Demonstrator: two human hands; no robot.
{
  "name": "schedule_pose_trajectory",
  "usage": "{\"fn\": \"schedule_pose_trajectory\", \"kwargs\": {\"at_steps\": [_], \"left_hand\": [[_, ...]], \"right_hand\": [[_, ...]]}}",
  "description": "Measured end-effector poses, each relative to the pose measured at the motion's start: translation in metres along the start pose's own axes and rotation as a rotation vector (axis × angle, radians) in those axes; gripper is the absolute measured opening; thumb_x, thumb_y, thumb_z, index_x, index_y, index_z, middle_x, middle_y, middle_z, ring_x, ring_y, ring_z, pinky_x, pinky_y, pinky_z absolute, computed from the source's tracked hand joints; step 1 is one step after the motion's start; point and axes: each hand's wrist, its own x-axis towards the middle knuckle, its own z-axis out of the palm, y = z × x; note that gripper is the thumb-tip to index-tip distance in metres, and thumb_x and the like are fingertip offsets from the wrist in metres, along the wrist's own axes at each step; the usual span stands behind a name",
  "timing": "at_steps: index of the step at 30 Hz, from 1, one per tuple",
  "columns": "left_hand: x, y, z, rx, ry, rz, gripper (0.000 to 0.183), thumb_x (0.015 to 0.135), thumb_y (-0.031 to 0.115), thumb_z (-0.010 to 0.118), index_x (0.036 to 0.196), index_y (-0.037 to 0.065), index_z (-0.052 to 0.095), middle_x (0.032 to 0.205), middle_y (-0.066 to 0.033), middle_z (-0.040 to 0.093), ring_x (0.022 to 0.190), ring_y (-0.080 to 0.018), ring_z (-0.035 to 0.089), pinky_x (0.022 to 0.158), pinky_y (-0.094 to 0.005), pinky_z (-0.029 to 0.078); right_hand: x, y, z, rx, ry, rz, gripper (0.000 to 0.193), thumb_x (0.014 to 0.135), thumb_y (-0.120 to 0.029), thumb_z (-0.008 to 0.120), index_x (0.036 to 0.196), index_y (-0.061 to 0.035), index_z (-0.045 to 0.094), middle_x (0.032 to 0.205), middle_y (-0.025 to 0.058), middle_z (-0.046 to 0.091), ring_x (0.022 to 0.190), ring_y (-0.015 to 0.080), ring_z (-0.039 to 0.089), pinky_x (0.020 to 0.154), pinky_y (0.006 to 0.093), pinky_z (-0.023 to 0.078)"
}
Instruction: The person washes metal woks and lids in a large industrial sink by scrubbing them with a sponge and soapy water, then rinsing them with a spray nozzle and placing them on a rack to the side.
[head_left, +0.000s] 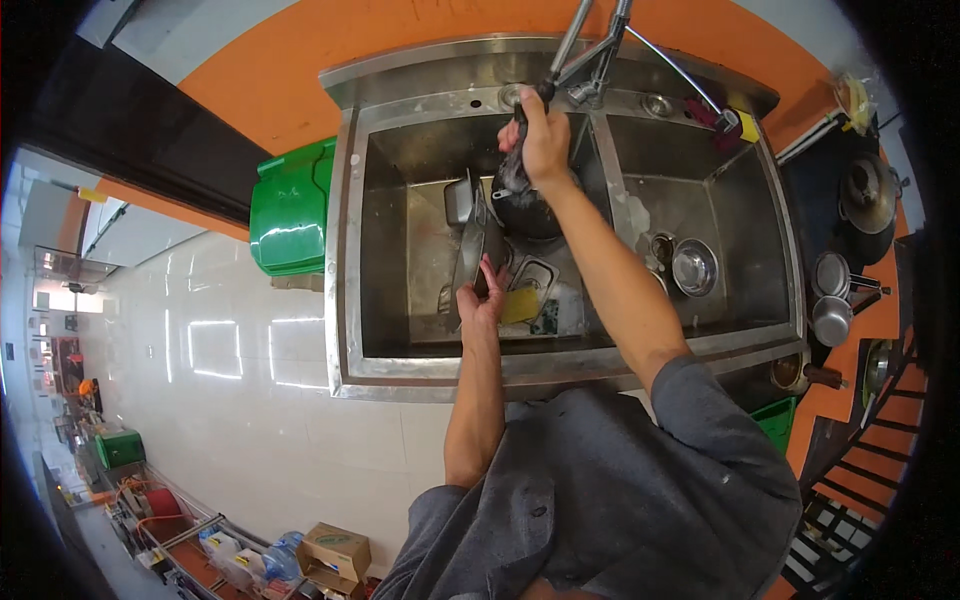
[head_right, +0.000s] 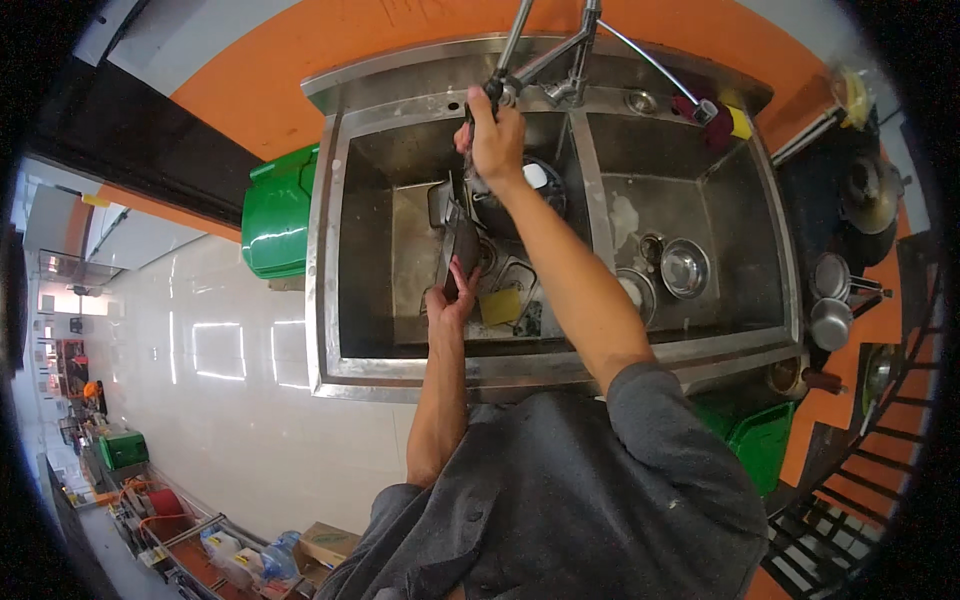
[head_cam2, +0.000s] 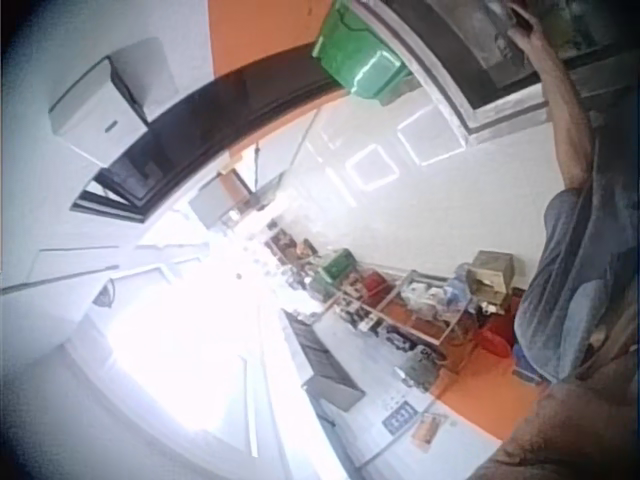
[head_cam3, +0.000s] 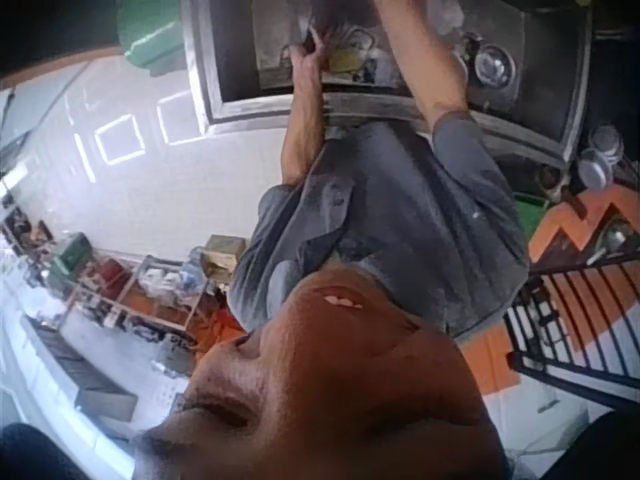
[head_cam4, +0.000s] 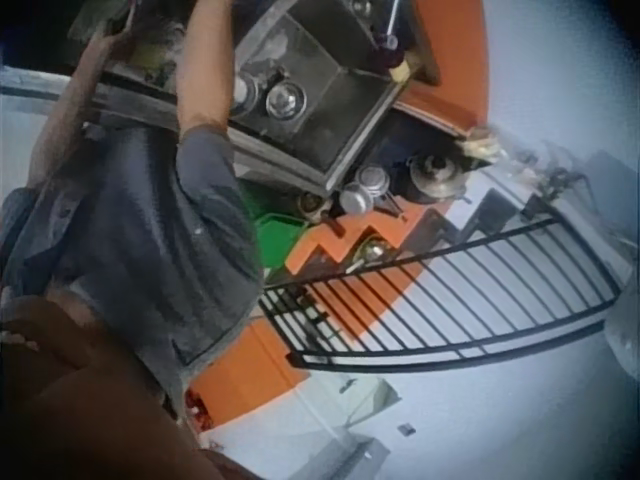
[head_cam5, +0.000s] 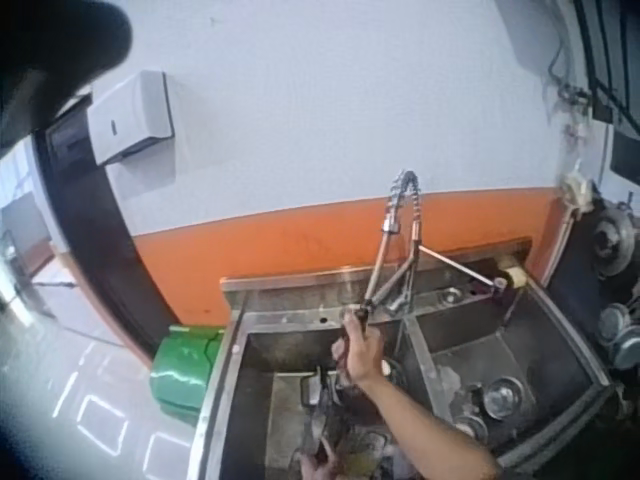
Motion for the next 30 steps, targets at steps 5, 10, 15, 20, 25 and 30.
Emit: {"fn": "schedule_pose_trajectory", "kwargs": {"at_steps": [5,10,15,20,25,30], "left_hand": [[0.010,0.005,0.002,0.229,-0.046,-0.025,0.047,0.091,0.012,0.036,0.132,-0.010,0.036,0.142,-0.0328,0.023,0.106,-0.0358,0.058,0.078,-0.0371,0.061],[0.012,0.002,0.007,0.172,0.011,-0.066,0.041,0.091,0.007,0.033,0.125,-0.012,0.044,0.141,-0.0336,0.024,0.108,-0.0373,0.057,0.077,-0.0357,0.061],[0.013,-0.001,0.013,0.346,0.038,0.034,0.036,0.094,0.009,0.033,0.124,-0.006,0.048,0.138,-0.0246,0.038,0.118,-0.0366,0.050,0.080,-0.0399,0.059],[0.010,-0.007,-0.008,1.267,-0.110,0.344,0.040,0.092,0.002,0.036,0.131,0.004,0.043,0.132,-0.0166,0.046,0.118,-0.0381,0.049,0.090,-0.0532,0.051],[-0.014,0.001,-0.002,1.297,-0.117,0.405,0.043,0.091,0.003,0.035,0.134,0.006,0.036,0.128,-0.0171,0.048,0.114,-0.0370,0.052,0.089,-0.0529,0.051],[-0.001,0.013,-0.015,1.567,0.024,0.991,0.054,0.085,-0.001,0.040,0.138,0.008,0.033,0.124,-0.0179,0.053,0.105,-0.0324,0.060,0.072,-0.0404,0.056]], "right_hand": [[-0.042,-0.005,0.009,0.296,-0.089,0.208,0.060,0.093,-0.046,0.045,0.049,-0.0059,0.040,0.042,0.0087,0.038,0.033,0.0213,0.042,0.037,0.0347,0.038],[-0.023,-0.012,-0.017,0.299,0.086,0.007,0.059,0.093,-0.048,0.046,0.050,-0.0081,0.038,0.044,0.0069,0.037,0.036,0.0204,0.040,0.039,0.0346,0.038],[-0.058,-0.014,-0.005,0.417,-0.063,0.303,0.060,0.092,-0.052,0.045,0.051,-0.0100,0.035,0.044,0.0069,0.036,0.037,0.0198,0.040,0.040,0.0352,0.040],[-0.034,-0.014,-0.009,0.276,-0.003,0.107,0.062,0.093,-0.053,0.044,0.050,-0.0089,0.036,0.044,0.0073,0.037,0.037,0.0195,0.041,0.040,0.0344,0.040],[-0.059,0.000,0.002,0.301,-0.058,0.357,0.065,0.090,-0.058,0.045,0.048,-0.0087,0.035,0.043,0.0066,0.036,0.036,0.0198,0.040,0.040,0.0344,0.039],[-0.031,0.007,0.009,0.593,-0.067,0.161,0.061,0.094,-0.050,0.044,0.055,-0.0043,0.042,0.046,0.0081,0.040,0.037,0.0199,0.041,0.042,0.0345,0.039]]}}
